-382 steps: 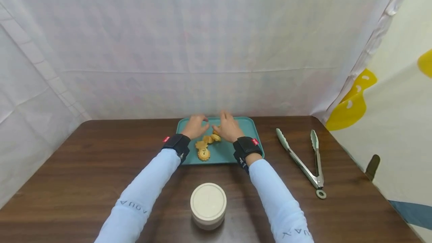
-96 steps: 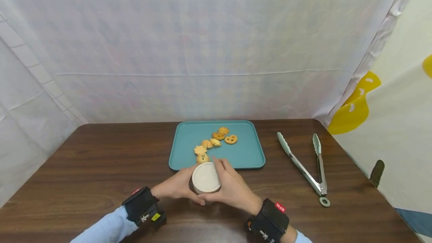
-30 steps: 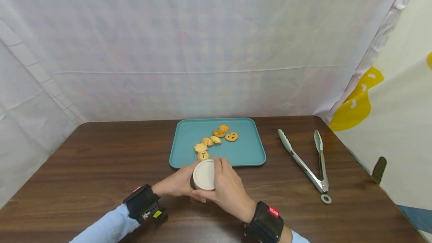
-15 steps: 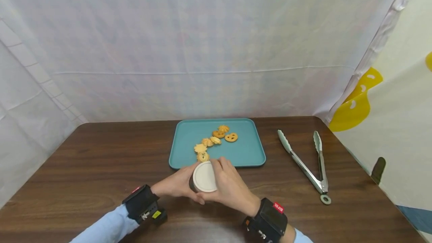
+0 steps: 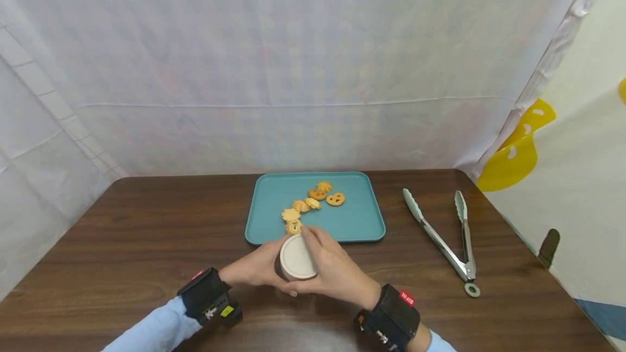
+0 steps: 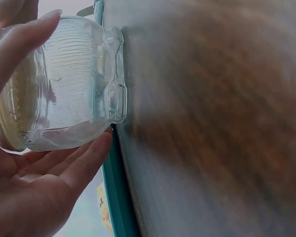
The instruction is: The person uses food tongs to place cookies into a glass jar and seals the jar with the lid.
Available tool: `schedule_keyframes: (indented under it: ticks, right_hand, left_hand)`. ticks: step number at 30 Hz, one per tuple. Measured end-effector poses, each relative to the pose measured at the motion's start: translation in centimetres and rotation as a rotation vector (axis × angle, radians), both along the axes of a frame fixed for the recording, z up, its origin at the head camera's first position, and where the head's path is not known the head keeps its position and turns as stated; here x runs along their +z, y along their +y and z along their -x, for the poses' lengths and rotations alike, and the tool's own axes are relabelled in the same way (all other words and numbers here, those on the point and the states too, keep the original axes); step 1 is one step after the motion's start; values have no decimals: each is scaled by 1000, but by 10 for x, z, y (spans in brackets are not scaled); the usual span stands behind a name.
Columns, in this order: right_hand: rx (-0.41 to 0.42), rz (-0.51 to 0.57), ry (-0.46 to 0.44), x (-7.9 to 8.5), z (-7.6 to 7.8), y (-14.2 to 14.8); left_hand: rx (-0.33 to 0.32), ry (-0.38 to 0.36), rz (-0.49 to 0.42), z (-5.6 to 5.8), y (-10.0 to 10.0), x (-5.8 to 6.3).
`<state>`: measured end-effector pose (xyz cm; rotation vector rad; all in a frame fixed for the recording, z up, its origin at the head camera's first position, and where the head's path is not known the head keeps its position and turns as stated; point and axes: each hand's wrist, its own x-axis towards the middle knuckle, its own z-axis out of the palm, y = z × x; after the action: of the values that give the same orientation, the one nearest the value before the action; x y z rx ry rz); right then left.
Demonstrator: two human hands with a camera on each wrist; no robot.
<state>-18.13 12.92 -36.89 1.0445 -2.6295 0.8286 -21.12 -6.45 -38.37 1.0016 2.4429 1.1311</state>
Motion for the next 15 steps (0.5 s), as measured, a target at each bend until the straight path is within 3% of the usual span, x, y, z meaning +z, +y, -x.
schedule_keyframes:
  ticks: [4,7,11,15]
  right_hand:
    - [-135,-48,131,-2,-4,-7]
    - [-185,-86,204,-4,-6,-10]
    - [-176,-93,241,-6,-6,-11]
    - [-140,-78,220,-6,-6,-10]
  left_hand:
    - [9,5,-9,0,0,-1]
    - [14,8,-12,0,0,-1]
    - [13,16,-11,0,0,-1]
    - [8,29,-17,1,0,-2]
